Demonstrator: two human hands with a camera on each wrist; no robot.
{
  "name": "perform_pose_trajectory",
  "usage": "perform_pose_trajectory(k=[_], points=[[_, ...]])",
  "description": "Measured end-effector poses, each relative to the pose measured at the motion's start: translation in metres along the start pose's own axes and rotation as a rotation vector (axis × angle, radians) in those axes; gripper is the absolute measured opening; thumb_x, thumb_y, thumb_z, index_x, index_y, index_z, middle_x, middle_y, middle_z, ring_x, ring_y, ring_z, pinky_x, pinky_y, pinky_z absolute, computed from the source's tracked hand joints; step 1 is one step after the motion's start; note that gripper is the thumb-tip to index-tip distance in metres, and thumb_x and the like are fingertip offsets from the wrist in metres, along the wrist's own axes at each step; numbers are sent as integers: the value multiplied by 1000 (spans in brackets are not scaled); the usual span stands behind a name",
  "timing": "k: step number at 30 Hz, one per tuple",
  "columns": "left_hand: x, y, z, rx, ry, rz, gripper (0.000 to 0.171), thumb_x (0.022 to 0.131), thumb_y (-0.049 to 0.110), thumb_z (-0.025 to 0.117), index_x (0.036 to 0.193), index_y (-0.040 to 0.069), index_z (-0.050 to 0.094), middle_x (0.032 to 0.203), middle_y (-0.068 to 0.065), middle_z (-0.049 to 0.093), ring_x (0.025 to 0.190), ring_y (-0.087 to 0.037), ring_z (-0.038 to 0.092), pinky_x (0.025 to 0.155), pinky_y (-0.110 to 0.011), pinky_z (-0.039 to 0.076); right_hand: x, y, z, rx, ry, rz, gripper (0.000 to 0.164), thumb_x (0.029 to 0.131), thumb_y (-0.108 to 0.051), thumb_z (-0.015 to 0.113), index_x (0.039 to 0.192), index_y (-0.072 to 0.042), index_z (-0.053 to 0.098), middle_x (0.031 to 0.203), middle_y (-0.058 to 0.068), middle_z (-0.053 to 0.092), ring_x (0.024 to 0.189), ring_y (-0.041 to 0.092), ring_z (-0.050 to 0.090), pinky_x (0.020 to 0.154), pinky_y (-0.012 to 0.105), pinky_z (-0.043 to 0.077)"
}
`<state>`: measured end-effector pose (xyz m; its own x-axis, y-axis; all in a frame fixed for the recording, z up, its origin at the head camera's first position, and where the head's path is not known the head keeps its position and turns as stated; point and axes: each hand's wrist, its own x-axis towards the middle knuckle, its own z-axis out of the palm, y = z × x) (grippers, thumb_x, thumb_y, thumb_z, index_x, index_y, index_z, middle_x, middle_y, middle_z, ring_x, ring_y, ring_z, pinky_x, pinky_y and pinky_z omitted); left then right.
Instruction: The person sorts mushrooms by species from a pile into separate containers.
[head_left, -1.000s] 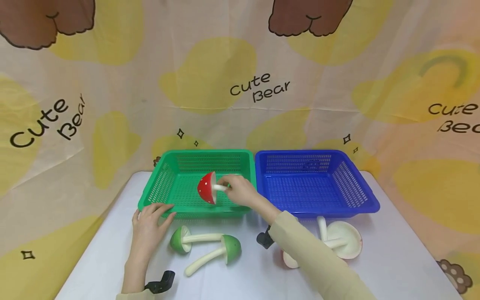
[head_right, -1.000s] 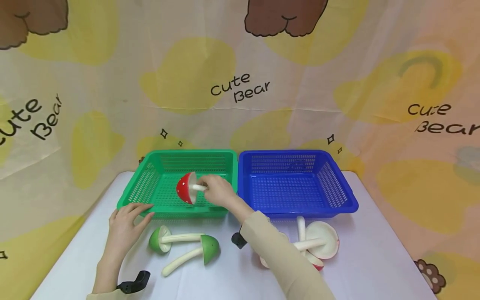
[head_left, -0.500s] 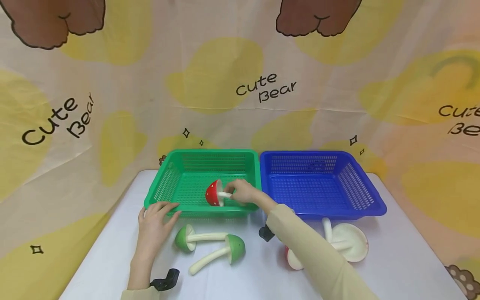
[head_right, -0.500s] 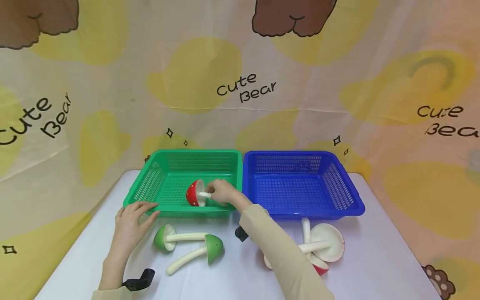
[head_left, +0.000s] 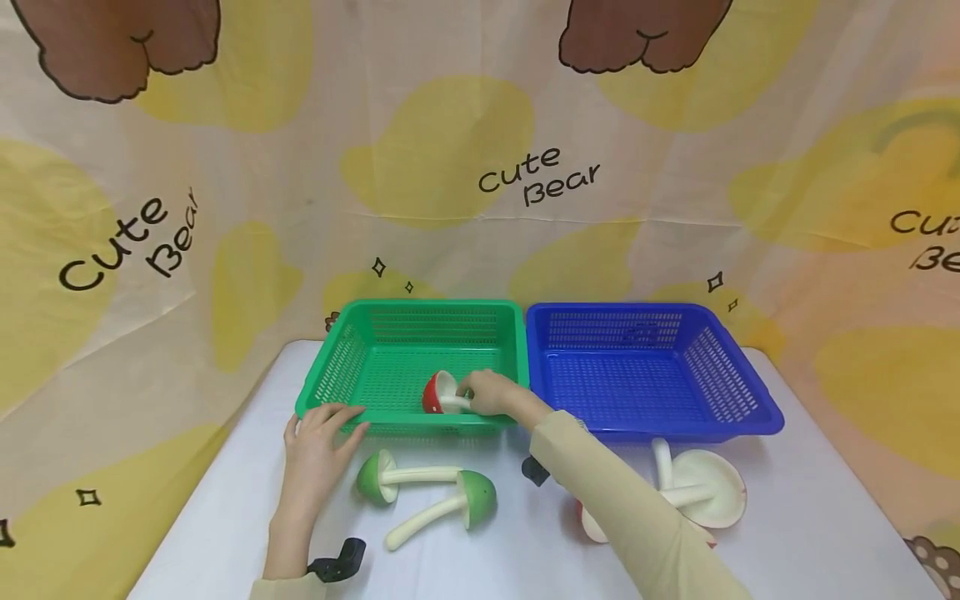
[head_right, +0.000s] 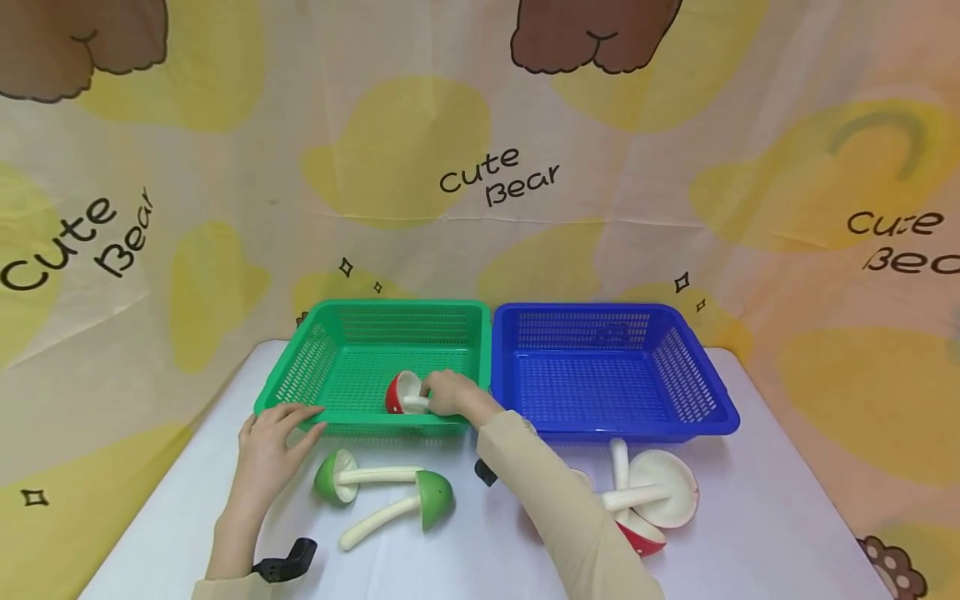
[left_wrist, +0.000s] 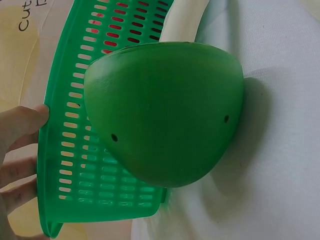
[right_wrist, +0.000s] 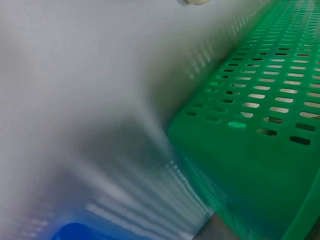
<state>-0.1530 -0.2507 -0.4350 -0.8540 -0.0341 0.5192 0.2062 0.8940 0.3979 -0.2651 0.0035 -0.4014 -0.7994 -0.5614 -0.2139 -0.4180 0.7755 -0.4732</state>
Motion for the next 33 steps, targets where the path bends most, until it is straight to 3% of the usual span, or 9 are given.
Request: perform_pose_trajectory(k=[5,11,19,27,33], points=[[-1,3,0,-7,-9,-5,26,81,18,76,107,12,72,108,-14,67,109,-35,53,106,-72,20,-2,3,0,-27,26,7,29,95,-10,57,123,-12,66,112,9,70,99,21,63,89,37,53],[-1,5,1,-11,-15,-4,26,82,18,75,107,12,72,109,-14,66,109,-35,53,106,-71,19,-10,1,-10,-25,101,-14,38,89,3,53,121,-12,67,118,10,68,112,26,63,92,39,53],[0,4,1,-8,-16,-1,26,83,20,74,108,12,71,108,-14,66,109,-35,54,106,-70,20,-33,2,-30,-23,194,-42,34,90,-1,56,119,-15,67,120,8,67,111,25,63,71,30,51],[1,3,3,-5,-27,-11,26,83,20,74,108,12,71,108,-14,66,110,-35,54,106,-71,19,-64,13,-37,42,273,-70,28,93,-6,58,119,-12,67,119,6,66,104,22,64,82,35,55],[1,3,0,-11,-19,-9,26,83,19,74,108,12,71,109,-15,66,110,-36,52,106,-71,19,-90,17,-36,77,329,-83,25,93,-9,59,116,-14,68,115,3,67,100,18,64,80,32,54]])
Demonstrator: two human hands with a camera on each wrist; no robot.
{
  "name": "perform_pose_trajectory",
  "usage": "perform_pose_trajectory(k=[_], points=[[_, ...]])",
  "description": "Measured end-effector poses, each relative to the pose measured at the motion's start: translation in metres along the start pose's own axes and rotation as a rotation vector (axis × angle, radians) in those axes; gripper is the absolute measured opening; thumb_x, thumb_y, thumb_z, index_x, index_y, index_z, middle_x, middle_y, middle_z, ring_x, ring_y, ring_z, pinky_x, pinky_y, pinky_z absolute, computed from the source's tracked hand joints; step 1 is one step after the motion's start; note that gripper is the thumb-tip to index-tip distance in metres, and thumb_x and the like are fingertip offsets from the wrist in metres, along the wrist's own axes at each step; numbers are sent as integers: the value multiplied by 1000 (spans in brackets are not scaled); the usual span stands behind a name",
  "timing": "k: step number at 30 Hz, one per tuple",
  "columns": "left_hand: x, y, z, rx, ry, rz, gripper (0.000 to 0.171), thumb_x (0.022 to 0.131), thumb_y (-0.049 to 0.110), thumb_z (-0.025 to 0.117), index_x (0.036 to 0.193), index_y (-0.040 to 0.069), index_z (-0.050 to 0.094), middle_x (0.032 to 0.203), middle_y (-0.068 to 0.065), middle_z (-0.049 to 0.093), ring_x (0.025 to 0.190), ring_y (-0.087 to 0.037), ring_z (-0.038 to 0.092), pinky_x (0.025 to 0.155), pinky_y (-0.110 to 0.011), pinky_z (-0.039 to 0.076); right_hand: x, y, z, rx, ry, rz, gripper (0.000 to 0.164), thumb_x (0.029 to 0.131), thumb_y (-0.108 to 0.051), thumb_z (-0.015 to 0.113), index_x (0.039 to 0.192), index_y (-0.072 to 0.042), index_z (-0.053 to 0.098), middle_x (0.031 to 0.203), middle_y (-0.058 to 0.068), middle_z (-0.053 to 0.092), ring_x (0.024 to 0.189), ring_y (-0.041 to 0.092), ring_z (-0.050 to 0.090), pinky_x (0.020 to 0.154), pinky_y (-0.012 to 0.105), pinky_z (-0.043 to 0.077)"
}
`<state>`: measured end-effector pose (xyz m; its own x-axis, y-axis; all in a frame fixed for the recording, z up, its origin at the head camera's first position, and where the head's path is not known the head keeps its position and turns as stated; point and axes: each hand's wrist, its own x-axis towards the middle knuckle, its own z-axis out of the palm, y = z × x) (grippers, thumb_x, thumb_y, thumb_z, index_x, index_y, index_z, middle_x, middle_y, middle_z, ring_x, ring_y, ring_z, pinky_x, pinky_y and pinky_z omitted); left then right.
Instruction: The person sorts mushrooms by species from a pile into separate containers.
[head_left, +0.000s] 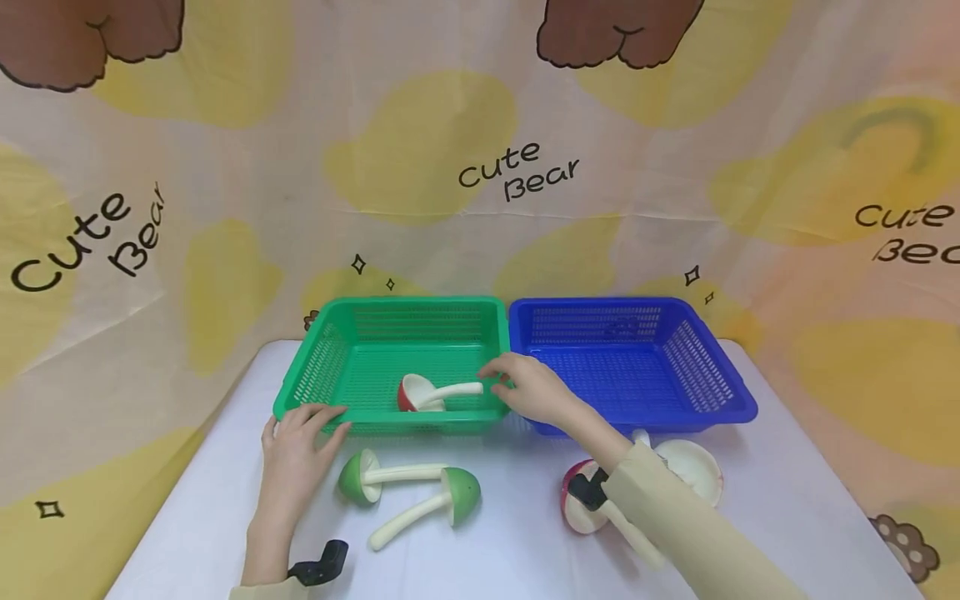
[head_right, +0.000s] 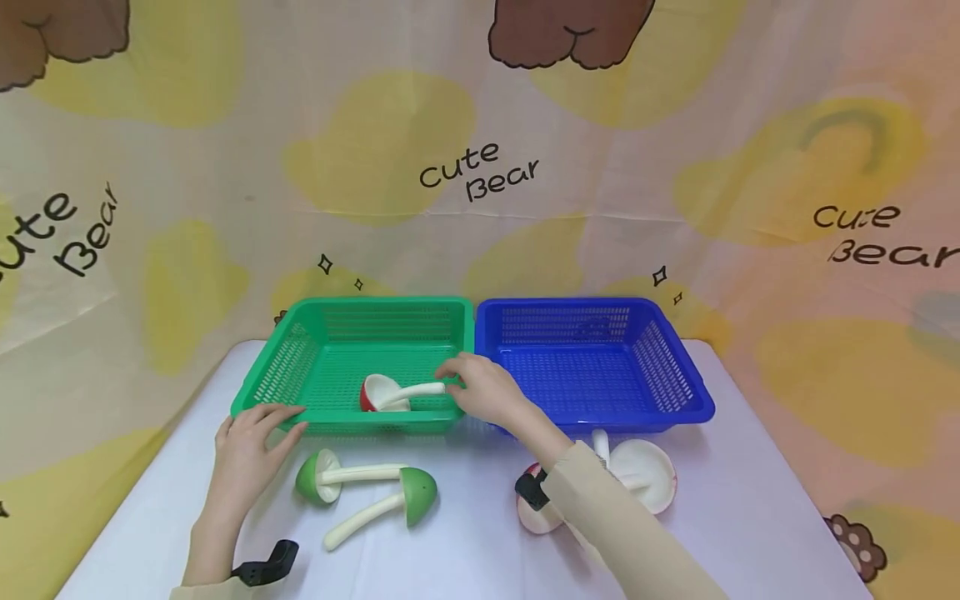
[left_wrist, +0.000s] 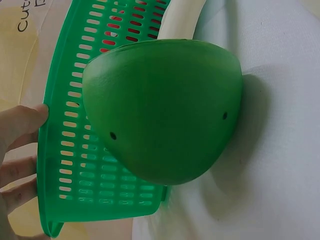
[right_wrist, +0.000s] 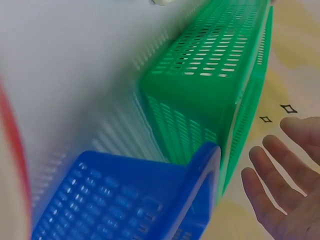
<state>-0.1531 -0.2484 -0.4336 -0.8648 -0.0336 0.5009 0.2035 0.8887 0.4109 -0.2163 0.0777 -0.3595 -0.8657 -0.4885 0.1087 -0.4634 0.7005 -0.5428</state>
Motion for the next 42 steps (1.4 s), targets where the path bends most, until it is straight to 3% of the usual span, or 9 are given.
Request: perform_pose_trajectory(k=[10,19,28,36,42], points=[[0,-1,1,1,6,12,26,83,19,74,108,12,71,110,-17,66,110,-38,52,105,-73,20,-37,3,-13,31,78,-13,26,90,-12,64,116,-14,68,111,4,68,100,21,63,83,35,52],[0,-1,-1,-10,1,18,25,84,19,73,108,12,71,110,-16,65,110,-38,52,105,-74,19,-71,8,-20,104,144,25,27,89,-10,66,116,-11,67,110,3,68,94,15,62,84,35,55],[0,-1,-1,-13,0,23,27,82,16,75,108,12,70,111,-17,65,110,-38,51,104,-75,19,-108,17,-26,168,182,125,28,90,-11,65,118,-13,66,114,4,67,99,16,64,85,36,56],[0,-2,1,-14,8,30,26,83,16,74,108,11,70,109,-17,65,109,-39,51,103,-75,20,-140,22,-18,59,261,145,30,87,-9,68,115,-18,67,107,-8,67,94,12,61,78,27,54],[0,-1,1,-21,5,25,26,83,15,74,108,10,70,109,-18,64,109,-39,51,104,-75,19,-160,21,-6,6,283,199,31,84,-11,72,114,-17,68,104,-6,68,89,11,62,71,20,53]])
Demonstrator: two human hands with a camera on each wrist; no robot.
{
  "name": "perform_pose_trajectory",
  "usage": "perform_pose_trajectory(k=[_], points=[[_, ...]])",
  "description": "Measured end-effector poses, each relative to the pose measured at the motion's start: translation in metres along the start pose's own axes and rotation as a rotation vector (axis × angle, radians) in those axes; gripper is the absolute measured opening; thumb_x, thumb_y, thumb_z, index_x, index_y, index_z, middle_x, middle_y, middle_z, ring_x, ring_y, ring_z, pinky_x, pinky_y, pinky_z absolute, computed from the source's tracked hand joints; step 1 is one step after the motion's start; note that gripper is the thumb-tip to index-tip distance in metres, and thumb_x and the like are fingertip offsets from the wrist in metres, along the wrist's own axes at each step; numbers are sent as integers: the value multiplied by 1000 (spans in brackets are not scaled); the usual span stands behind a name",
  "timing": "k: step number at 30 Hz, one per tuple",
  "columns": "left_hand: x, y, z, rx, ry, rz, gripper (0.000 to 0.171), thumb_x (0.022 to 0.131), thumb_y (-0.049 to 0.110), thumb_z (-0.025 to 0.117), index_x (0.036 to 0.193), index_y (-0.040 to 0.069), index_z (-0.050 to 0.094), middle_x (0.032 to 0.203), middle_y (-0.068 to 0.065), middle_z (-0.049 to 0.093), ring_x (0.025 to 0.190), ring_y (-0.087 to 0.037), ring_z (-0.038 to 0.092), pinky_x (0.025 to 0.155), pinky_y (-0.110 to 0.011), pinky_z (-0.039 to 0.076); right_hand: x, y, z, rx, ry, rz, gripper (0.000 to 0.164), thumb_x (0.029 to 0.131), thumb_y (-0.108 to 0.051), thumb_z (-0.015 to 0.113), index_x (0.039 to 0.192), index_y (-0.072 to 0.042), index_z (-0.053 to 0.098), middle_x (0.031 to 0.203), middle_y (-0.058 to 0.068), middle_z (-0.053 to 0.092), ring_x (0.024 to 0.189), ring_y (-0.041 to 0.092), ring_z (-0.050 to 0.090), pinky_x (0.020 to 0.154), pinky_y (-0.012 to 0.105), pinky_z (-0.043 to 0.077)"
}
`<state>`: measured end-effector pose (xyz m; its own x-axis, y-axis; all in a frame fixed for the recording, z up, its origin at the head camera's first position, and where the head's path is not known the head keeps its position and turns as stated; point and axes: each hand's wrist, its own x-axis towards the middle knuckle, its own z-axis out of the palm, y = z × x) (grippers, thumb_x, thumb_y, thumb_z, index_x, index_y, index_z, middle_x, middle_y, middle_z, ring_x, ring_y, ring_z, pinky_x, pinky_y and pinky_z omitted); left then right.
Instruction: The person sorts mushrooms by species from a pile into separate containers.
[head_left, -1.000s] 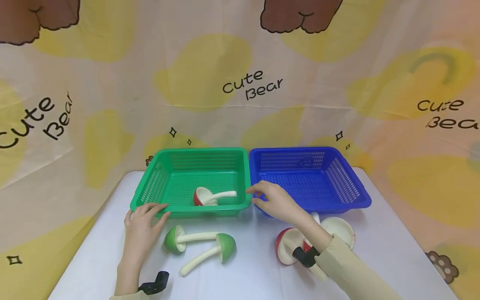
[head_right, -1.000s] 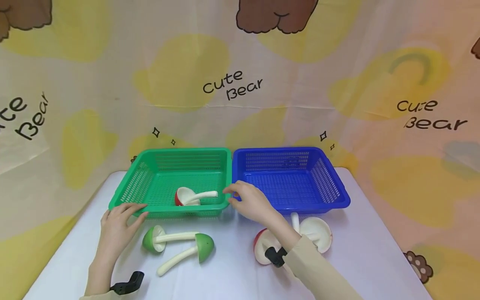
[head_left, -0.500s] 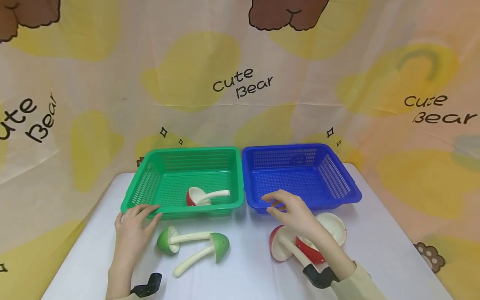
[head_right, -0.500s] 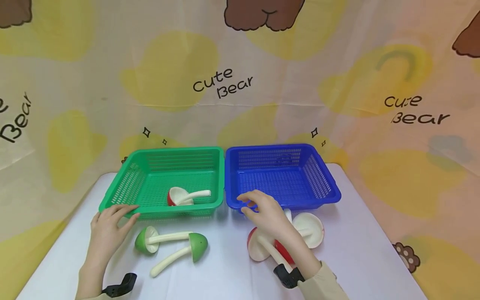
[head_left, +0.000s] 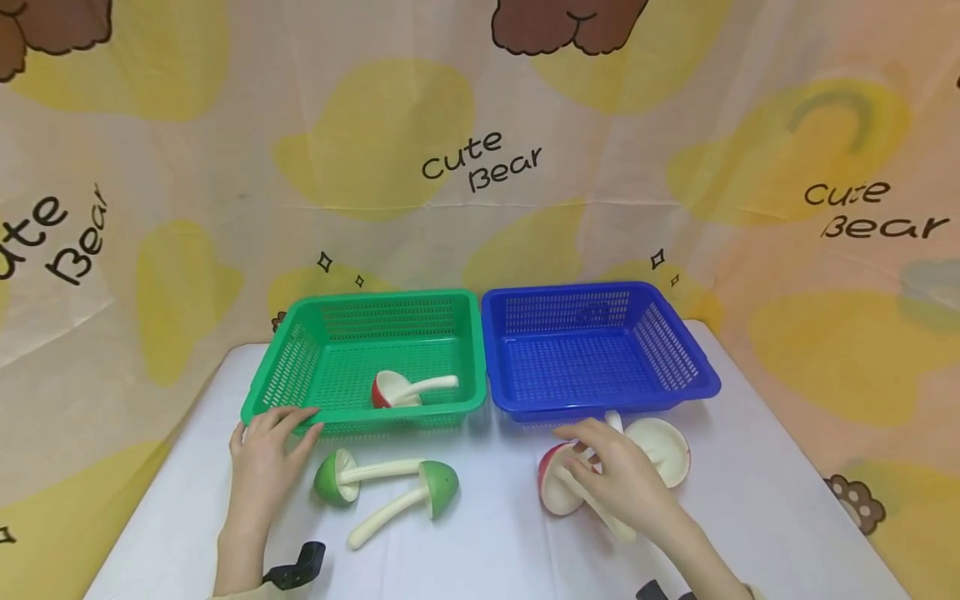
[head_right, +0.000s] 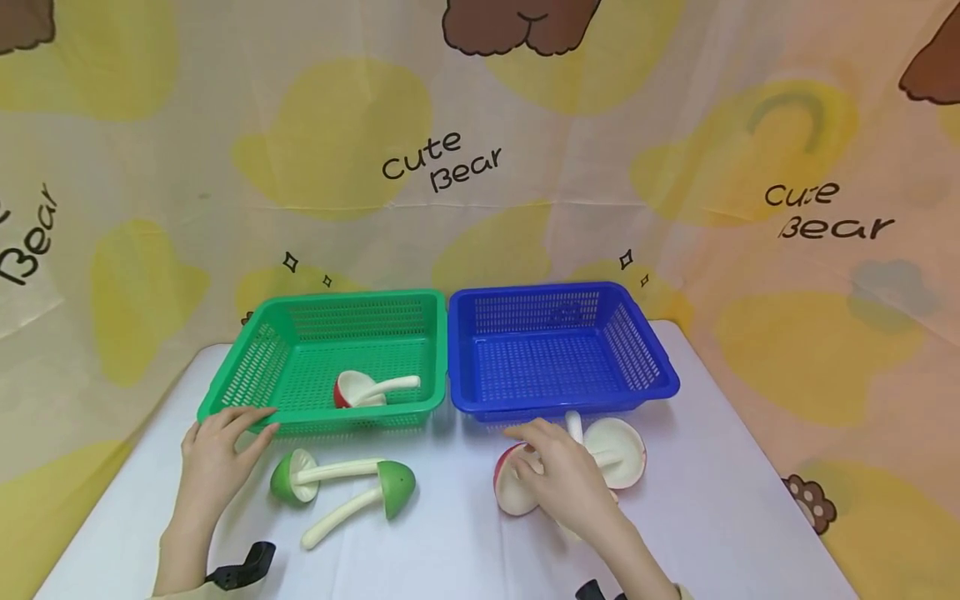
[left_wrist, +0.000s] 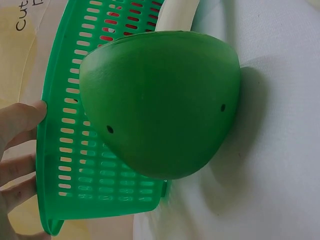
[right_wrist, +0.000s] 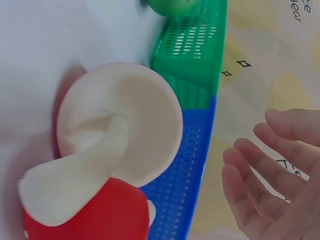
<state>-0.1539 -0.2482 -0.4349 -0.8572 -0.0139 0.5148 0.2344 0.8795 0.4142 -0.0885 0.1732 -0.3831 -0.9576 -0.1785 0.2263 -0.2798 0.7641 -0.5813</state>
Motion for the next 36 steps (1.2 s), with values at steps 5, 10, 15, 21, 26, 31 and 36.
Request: perform_pose_trajectory(k=[5,10,15,21,26,31,36], points=[[0,-1,1,0,-8,-4,26,83,15,74,109,10,70,110,-18,64,109,-39,50,105,-74,18,-15,2,6,-51,20,28,32,79,-12,76,109,-18,69,99,-6,66,79,8,57,65,19,48],[1,-1,1,3,-13,-7,27,83,15,74,109,10,70,110,-18,64,109,-40,50,105,-74,18,-29,7,19,-270,123,-66,37,72,-12,81,107,-19,69,97,-10,66,84,9,62,69,27,53],[2,-1,0,4,-17,-10,27,83,16,74,109,10,70,110,-19,64,110,-40,50,105,-75,18,-37,18,36,-488,276,-264,39,64,-9,82,101,-15,70,91,-8,65,80,12,59,66,27,52],[1,-1,-1,4,-23,-15,27,84,16,73,110,9,69,111,-19,64,110,-40,50,105,-75,18,-40,30,53,-632,376,-481,29,74,-5,52,98,-8,68,88,3,62,77,20,54,58,31,43],[1,-1,-2,8,-19,-13,27,84,16,73,110,10,69,111,-19,64,110,-41,50,105,-75,19,-43,35,65,-798,356,-527,34,77,-8,41,98,-9,68,89,5,61,77,23,52,55,33,42],[2,-1,-1,2,-24,-8,28,83,16,74,110,10,69,111,-19,64,110,-40,51,105,-74,18,-46,37,71,-853,338,-494,34,80,-13,41,100,-8,69,93,8,64,82,25,56,58,33,44],[2,0,-1,9,-22,-10,28,83,16,74,110,11,70,111,-19,64,109,-40,51,105,-75,18,-43,38,72,-848,372,-491,35,80,-12,42,101,-6,69,94,10,65,85,26,57,58,34,45]])
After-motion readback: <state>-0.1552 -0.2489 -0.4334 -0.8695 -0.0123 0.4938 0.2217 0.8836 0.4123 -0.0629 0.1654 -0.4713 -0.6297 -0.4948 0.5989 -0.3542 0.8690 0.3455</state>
